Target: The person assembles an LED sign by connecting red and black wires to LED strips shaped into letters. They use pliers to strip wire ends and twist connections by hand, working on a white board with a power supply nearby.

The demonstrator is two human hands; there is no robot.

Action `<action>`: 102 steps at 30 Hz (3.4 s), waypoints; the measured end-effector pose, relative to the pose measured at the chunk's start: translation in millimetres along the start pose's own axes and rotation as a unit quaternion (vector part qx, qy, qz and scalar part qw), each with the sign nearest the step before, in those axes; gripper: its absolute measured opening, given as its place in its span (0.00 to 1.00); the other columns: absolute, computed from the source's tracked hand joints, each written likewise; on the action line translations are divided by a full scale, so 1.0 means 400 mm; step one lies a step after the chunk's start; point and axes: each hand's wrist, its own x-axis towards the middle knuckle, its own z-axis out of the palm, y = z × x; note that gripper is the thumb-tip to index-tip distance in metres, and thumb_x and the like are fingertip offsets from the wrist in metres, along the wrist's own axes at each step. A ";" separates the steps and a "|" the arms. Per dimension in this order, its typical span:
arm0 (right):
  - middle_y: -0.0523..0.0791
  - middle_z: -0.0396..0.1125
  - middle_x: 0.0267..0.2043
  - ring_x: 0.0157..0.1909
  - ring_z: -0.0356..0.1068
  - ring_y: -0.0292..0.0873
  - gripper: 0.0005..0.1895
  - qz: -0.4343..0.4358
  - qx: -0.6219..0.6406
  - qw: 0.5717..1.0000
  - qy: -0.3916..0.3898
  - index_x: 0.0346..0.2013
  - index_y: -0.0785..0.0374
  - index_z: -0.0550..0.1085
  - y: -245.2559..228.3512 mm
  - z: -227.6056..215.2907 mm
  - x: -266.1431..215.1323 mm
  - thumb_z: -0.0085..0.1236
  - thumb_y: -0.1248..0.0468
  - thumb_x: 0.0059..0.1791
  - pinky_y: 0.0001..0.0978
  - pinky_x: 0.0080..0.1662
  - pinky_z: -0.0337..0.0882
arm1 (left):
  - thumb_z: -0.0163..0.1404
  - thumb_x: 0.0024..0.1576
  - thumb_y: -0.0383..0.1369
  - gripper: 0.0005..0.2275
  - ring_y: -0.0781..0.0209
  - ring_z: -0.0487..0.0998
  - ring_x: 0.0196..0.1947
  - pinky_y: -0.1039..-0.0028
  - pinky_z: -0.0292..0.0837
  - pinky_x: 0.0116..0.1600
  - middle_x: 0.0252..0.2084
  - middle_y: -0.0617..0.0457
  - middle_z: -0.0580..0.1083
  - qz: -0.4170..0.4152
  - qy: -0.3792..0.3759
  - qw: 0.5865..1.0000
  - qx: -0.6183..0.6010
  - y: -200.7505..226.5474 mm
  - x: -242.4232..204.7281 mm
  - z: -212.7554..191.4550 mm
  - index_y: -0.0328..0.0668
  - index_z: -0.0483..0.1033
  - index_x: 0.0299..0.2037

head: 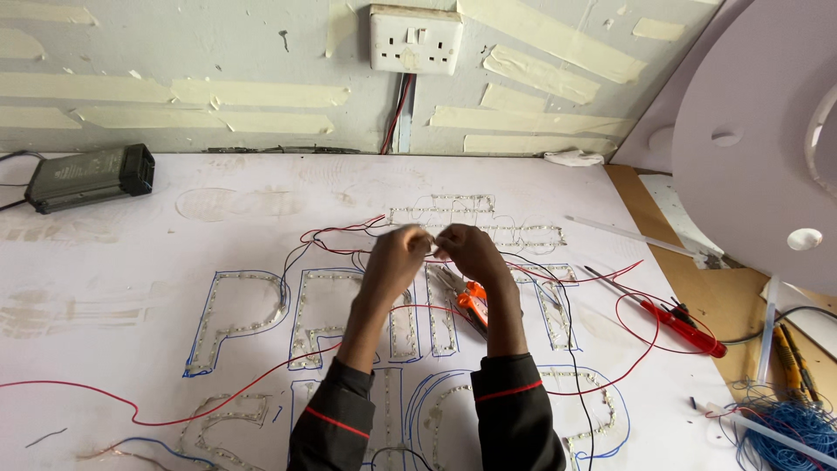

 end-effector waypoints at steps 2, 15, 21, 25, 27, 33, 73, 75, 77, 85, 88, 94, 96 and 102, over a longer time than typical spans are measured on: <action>0.53 0.78 0.38 0.48 0.77 0.57 0.15 0.018 -0.025 1.000 -0.006 0.47 0.61 0.81 0.026 -0.005 0.002 0.53 0.58 0.53 0.47 0.52 0.72 | 0.48 0.63 0.38 0.12 0.41 0.83 0.45 0.53 0.76 0.52 0.40 0.42 0.81 -0.028 -0.028 0.997 0.071 -0.022 0.008 0.045 0.42 0.82 0.46; 0.59 0.68 0.55 0.60 0.70 0.66 0.36 0.078 -0.226 0.971 -0.008 0.51 0.63 0.69 0.135 0.061 -0.030 0.51 0.33 0.50 0.58 0.58 0.73 | 0.45 0.59 0.39 0.19 0.33 0.74 0.60 0.46 0.65 0.66 0.54 0.34 0.77 -0.110 -0.001 0.992 -0.057 -0.227 0.049 0.256 0.32 0.81 0.50; 0.62 0.64 0.55 0.60 0.66 0.74 0.40 0.036 -0.263 0.964 0.020 0.50 0.71 0.71 0.317 0.150 0.010 0.68 0.40 0.41 0.60 0.56 0.74 | 0.50 0.58 0.23 0.10 0.45 0.83 0.42 0.68 0.82 0.49 0.39 0.42 0.72 -0.251 0.197 0.675 -0.666 -0.129 0.046 0.303 0.22 0.70 0.47; 0.57 0.68 0.46 0.53 0.72 0.69 0.30 -0.012 -0.207 0.978 0.031 0.35 0.62 0.79 0.246 0.085 -0.070 0.73 0.40 0.36 0.52 0.56 0.74 | 0.51 0.58 0.22 0.08 0.40 0.82 0.49 0.62 0.82 0.51 0.47 0.35 0.77 -0.229 0.252 0.625 -0.702 -0.167 0.004 0.381 0.26 0.73 0.45; 0.59 0.72 0.37 0.45 0.75 0.67 0.23 0.022 -0.169 0.984 0.052 0.32 0.62 0.83 0.226 0.067 -0.076 0.72 0.47 0.36 0.51 0.49 0.77 | 0.47 0.59 0.23 0.08 0.44 0.82 0.52 0.69 0.81 0.52 0.51 0.36 0.78 -0.166 0.255 0.656 -0.691 -0.223 0.048 0.451 0.28 0.72 0.47; 0.53 0.77 0.38 0.46 0.77 0.61 0.26 0.106 -0.030 0.991 0.079 0.40 0.54 0.84 0.198 -0.018 -0.127 0.67 0.39 0.40 0.52 0.47 0.75 | 0.46 0.62 0.25 0.20 0.38 0.77 0.59 0.55 0.74 0.63 0.62 0.36 0.73 -0.170 0.271 0.667 -0.673 -0.087 -0.073 0.372 0.25 0.62 0.64; 0.52 0.73 0.45 0.45 0.75 0.49 0.13 0.076 0.518 0.851 -0.031 0.52 0.65 0.73 0.245 0.005 -0.109 0.57 0.66 0.53 0.41 0.47 0.76 | 0.37 0.60 0.37 0.17 0.46 0.78 0.49 0.62 0.70 0.57 0.43 0.50 0.79 -0.186 0.213 0.944 -0.169 0.029 -0.060 0.315 0.57 0.85 0.39; 0.51 0.74 0.46 0.47 0.77 0.51 0.12 0.080 0.545 0.834 -0.029 0.50 0.62 0.72 0.246 0.001 -0.107 0.59 0.64 0.52 0.43 0.48 0.76 | 0.39 0.57 0.44 0.15 0.59 0.73 0.34 0.74 0.66 0.47 0.25 0.52 0.75 -0.131 0.271 0.912 -0.280 -0.048 -0.022 0.331 0.50 0.69 0.22; 0.52 0.74 0.48 0.48 0.77 0.52 0.13 0.079 0.555 0.828 -0.022 0.52 0.62 0.71 0.246 -0.013 -0.101 0.58 0.64 0.53 0.44 0.49 0.76 | 0.40 0.61 0.45 0.17 0.60 0.69 0.25 0.74 0.64 0.38 0.19 0.54 0.68 -0.140 0.256 0.892 -0.344 -0.030 -0.033 0.301 0.48 0.68 0.22; 0.52 0.74 0.41 0.41 0.76 0.49 0.17 0.108 0.558 0.822 0.001 0.47 0.67 0.72 0.307 -0.071 -0.103 0.61 0.77 0.44 0.37 0.46 0.77 | 0.44 0.60 0.42 0.13 0.63 0.80 0.16 0.74 0.72 0.28 0.20 0.55 0.80 -0.201 0.123 0.958 -0.164 -0.032 -0.056 0.284 0.52 0.82 0.34; 0.59 0.73 0.42 0.42 0.77 0.55 0.15 0.152 0.342 0.927 -0.024 0.50 0.74 0.70 0.223 -0.134 -0.163 0.57 0.72 0.50 0.47 0.50 0.78 | 0.43 0.58 0.41 0.12 0.64 0.84 0.21 0.84 0.70 0.27 0.28 0.57 0.83 -0.231 0.083 0.944 -0.219 -0.068 -0.046 0.296 0.51 0.80 0.43; 0.58 0.73 0.39 0.38 0.77 0.55 0.16 0.168 0.145 0.965 -0.144 0.49 0.75 0.73 0.207 -0.113 -0.161 0.58 0.69 0.48 0.48 0.40 0.81 | 0.51 0.61 0.38 0.22 0.38 0.84 0.42 0.62 0.85 0.43 0.62 0.34 0.72 -0.243 0.131 0.794 -0.542 -0.077 -0.026 0.304 0.30 0.67 0.61; 0.58 0.73 0.37 0.35 0.79 0.56 0.14 0.175 0.147 0.966 -0.121 0.47 0.75 0.73 0.244 -0.078 -0.127 0.53 0.71 0.48 0.47 0.39 0.82 | 0.54 0.60 0.38 0.19 0.46 0.85 0.34 0.64 0.86 0.40 0.59 0.43 0.77 -0.214 0.136 0.789 -0.560 -0.051 -0.040 0.282 0.35 0.70 0.57; 0.61 0.72 0.42 0.42 0.78 0.58 0.17 0.164 0.159 0.965 -0.131 0.51 0.77 0.72 0.202 -0.081 -0.143 0.53 0.72 0.48 0.50 0.44 0.81 | 0.61 0.57 0.32 0.13 0.55 0.85 0.31 0.73 0.83 0.38 0.45 0.46 0.83 -0.187 0.191 0.793 -0.547 -0.079 -0.027 0.318 0.40 0.74 0.48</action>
